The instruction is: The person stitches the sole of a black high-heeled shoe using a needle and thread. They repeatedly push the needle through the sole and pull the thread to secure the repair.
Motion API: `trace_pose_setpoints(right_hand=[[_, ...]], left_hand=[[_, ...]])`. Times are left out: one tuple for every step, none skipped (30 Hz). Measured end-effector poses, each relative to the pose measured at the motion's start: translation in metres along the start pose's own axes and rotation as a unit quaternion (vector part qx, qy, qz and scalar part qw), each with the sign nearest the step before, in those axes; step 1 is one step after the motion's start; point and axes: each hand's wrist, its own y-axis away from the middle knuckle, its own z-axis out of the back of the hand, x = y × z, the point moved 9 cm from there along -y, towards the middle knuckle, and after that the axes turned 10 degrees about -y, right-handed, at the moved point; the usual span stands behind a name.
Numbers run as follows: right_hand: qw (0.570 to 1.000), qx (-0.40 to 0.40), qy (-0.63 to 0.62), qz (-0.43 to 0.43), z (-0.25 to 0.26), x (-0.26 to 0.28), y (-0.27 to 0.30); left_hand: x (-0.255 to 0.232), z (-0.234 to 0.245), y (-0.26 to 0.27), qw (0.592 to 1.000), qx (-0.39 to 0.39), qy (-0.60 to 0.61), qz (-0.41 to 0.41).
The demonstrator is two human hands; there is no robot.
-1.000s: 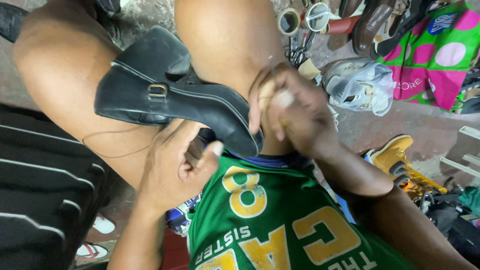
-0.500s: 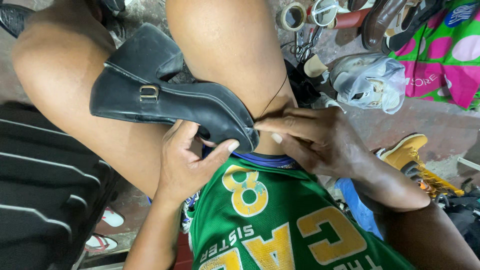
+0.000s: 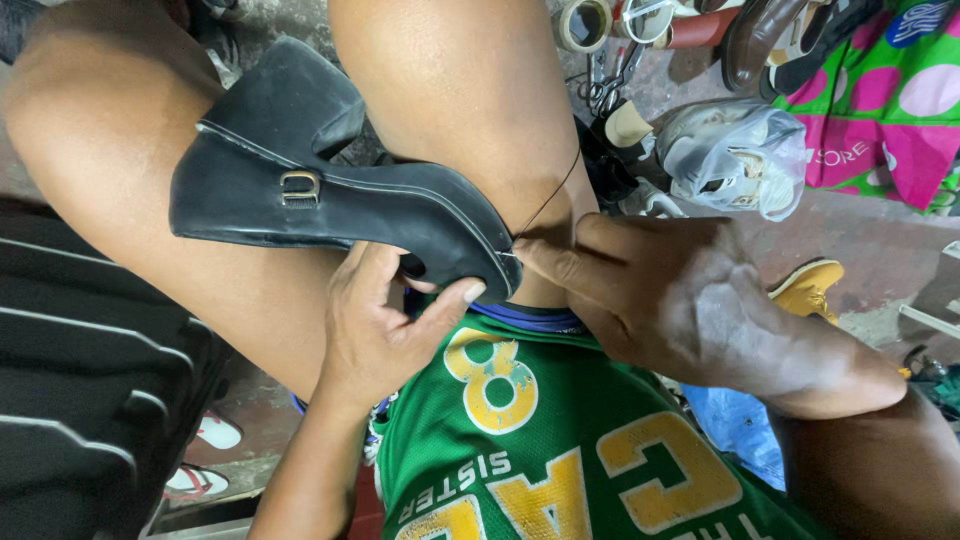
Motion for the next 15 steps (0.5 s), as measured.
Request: trace_pose_setpoints(right_hand=[[0.999, 0.009, 0.031, 0.008, 0.001, 0.003, -0.002], [0.999, 0.026, 0.046, 0.004, 0.001, 0.003, -0.005], [0.997, 0.044, 0.061, -0.001, 0.001, 0.003, -0.007], [0.995, 0.061, 0.075, -0.005, 0.000, 0.002, -0.010], [0.996, 0.051, 0.065, 0.021, 0.003, 0.005, -0.014], [0.997, 0.042, 0.055, 0.046, 0.005, 0.007, -0.018], [0.996, 0.034, 0.042, 0.074, 0.007, 0.009, -0.022], [0.995, 0.042, 0.050, 0.082, 0.005, 0.008, -0.024], [0.993, 0.049, 0.058, 0.088, 0.003, 0.006, -0.026], [0.992, 0.055, 0.066, 0.095, 0.001, 0.005, -0.027], [0.991, 0.051, 0.065, 0.102, 0.000, 0.005, -0.028], [0.991, 0.048, 0.063, 0.108, -0.002, 0.004, -0.028], [0.991, 0.044, 0.062, 0.113, -0.004, 0.005, -0.028], [0.991, 0.040, 0.056, 0.111, -0.005, 0.004, -0.027], [0.992, 0.037, 0.050, 0.112, -0.006, 0.004, -0.027]], left_hand=[[0.001, -0.001, 0.000, 1.000, 0.003, -0.005, 0.003], [0.003, -0.002, 0.000, 1.000, 0.005, -0.010, 0.006], [0.004, -0.003, 0.000, 1.000, 0.011, 0.006, 0.007], [0.005, -0.005, -0.001, 1.000, 0.018, 0.023, 0.007], [0.007, -0.007, -0.001, 0.999, 0.022, 0.039, 0.008], [0.008, -0.007, -0.002, 0.999, 0.021, 0.027, -0.001], [0.009, -0.007, -0.001, 1.000, 0.018, 0.014, -0.007], [0.010, -0.007, -0.001, 1.000, 0.016, 0.000, -0.012], [0.011, -0.007, -0.001, 1.000, 0.015, 0.001, -0.014], [0.012, -0.008, -0.002, 1.000, 0.014, 0.002, -0.016], [0.013, -0.009, -0.003, 1.000, 0.015, 0.004, -0.019], [0.013, -0.009, -0.003, 1.000, 0.013, 0.000, -0.026], [0.013, -0.009, -0.004, 0.999, 0.012, -0.004, -0.034], [0.013, -0.009, -0.004, 0.999, 0.010, -0.008, -0.042], [0.012, -0.009, -0.004, 0.999, 0.012, -0.012, -0.046]])
